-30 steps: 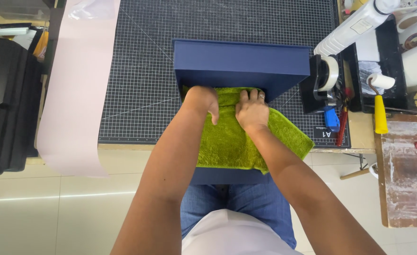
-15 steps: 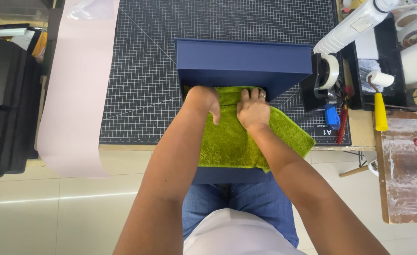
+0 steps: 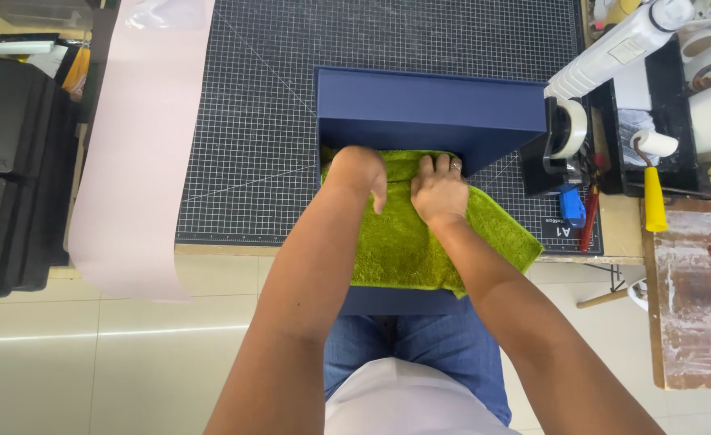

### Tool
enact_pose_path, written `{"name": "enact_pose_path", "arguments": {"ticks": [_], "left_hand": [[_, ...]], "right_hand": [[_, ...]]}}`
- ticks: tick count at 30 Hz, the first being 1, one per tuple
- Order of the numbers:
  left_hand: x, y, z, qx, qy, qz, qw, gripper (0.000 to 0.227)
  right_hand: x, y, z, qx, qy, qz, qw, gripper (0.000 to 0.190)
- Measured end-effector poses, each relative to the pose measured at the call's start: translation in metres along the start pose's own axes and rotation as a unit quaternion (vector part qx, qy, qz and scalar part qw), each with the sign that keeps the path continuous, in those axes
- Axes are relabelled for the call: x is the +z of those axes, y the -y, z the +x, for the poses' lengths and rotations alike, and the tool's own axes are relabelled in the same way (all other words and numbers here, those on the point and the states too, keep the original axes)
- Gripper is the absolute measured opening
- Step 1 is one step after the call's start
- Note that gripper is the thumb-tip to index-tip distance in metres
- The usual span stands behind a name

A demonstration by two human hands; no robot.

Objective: Wiping the interior of a blue box with a green cloth

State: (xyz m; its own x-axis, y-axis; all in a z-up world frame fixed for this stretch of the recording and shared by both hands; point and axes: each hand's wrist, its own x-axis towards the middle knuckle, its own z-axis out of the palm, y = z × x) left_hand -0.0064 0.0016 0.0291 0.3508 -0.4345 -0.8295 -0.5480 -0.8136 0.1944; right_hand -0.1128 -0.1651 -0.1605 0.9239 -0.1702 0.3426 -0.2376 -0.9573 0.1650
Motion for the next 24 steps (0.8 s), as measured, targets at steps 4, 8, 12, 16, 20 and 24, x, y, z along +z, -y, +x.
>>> {"name": "enact_pose_path", "arguments": {"ticks": [4, 8, 12, 16, 20, 24], "left_hand": [[-0.001, -0.001, 0.001, 0.001, -0.006, 0.001, 1.0, 0.073], [-0.002, -0.004, -0.001, -0.005, -0.006, 0.008, 1.0, 0.076], [0.001, -0.006, -0.005, -0.004, -0.024, 0.022, 0.999, 0.08], [0.003, -0.007, -0.001, -0.022, -0.013, 0.04, 0.999, 0.089], [0.002, -0.009, -0.001, -0.034, -0.027, 0.035, 0.998, 0.09], [0.0, -0.01, -0.004, -0.048, -0.014, 0.003, 0.999, 0.089]], "right_hand": [[-0.005, 0.0, 0.001, -0.006, -0.022, -0.003, 1.0, 0.041], [-0.003, -0.001, 0.0, -0.01, -0.054, -0.002, 0.998, 0.041], [-0.008, -0.001, 0.002, -0.012, -0.064, 0.002, 0.998, 0.042], [-0.01, -0.002, 0.001, -0.006, -0.048, 0.014, 0.999, 0.043], [-0.007, -0.002, 0.001, -0.004, -0.05, 0.024, 0.998, 0.043], [-0.009, -0.001, 0.0, 0.0, -0.044, 0.03, 0.999, 0.042]]}}
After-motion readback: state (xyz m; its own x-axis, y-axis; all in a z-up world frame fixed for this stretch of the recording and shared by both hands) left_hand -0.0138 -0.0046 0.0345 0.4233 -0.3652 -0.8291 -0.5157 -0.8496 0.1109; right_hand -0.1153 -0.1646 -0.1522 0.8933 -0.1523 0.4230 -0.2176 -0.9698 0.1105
